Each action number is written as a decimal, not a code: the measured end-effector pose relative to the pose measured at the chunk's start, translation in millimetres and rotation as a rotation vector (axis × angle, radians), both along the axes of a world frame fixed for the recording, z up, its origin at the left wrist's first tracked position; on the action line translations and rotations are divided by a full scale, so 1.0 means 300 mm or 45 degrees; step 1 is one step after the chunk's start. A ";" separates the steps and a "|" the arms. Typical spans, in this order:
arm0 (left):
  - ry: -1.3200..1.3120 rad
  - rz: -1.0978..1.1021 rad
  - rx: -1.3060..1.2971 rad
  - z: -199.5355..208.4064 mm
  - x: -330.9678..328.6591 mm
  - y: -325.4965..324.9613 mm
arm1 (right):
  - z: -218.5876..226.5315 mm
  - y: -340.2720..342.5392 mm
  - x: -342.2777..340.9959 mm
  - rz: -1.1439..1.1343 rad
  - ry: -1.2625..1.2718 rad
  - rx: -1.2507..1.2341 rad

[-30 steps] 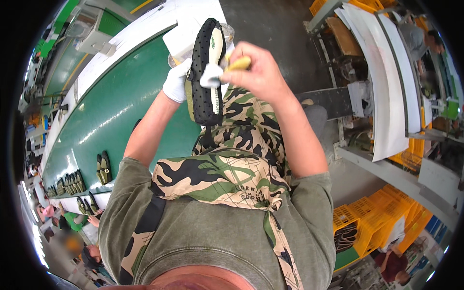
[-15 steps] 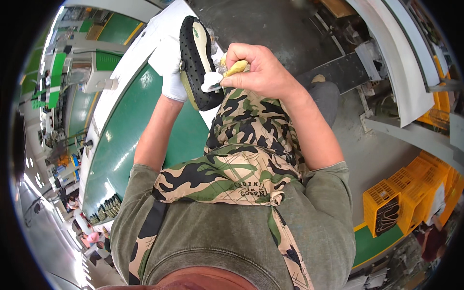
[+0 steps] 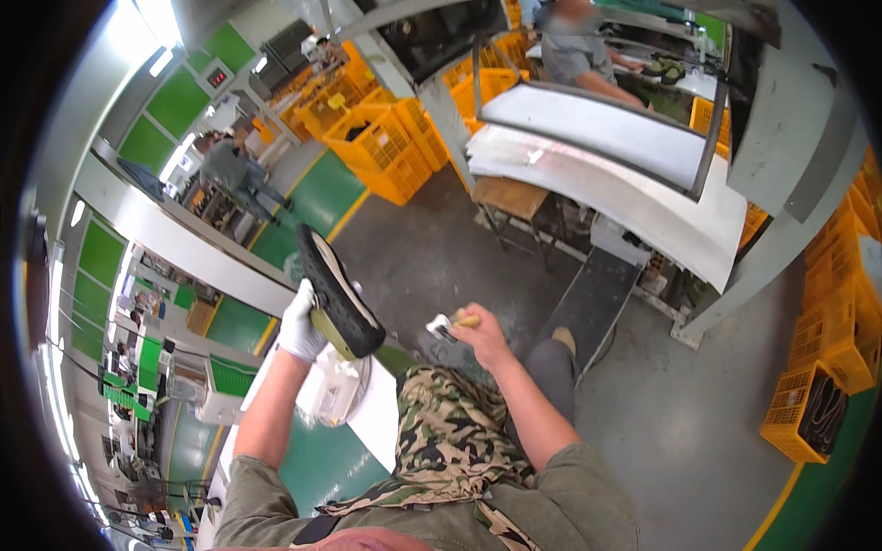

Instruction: Applying glue or polish to the edges and soles of shoes using a sponge on a factory production line.

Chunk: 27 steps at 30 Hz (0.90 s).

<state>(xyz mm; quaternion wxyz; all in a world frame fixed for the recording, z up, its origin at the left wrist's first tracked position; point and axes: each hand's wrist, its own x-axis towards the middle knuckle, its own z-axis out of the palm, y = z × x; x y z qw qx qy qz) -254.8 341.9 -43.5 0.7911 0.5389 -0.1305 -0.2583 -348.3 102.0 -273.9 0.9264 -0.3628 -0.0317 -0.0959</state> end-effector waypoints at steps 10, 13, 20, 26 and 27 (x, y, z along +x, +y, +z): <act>-0.736 0.094 -0.252 0.930 0.247 -0.767 | -0.398 -0.030 -0.058 -0.039 0.465 0.184; -0.833 0.097 -0.241 1.110 0.320 -1.025 | -0.427 -0.060 -0.017 -0.062 0.473 0.167; -0.985 0.031 -0.075 1.229 0.283 -1.506 | -0.445 -0.091 0.024 -0.094 0.446 0.332; 0.065 -0.702 0.318 1.233 0.466 -1.659 | -0.424 -0.090 0.027 -0.085 0.413 0.382; 0.092 -0.729 0.320 1.148 0.431 -1.692 | -0.429 -0.101 0.016 -0.099 0.418 0.400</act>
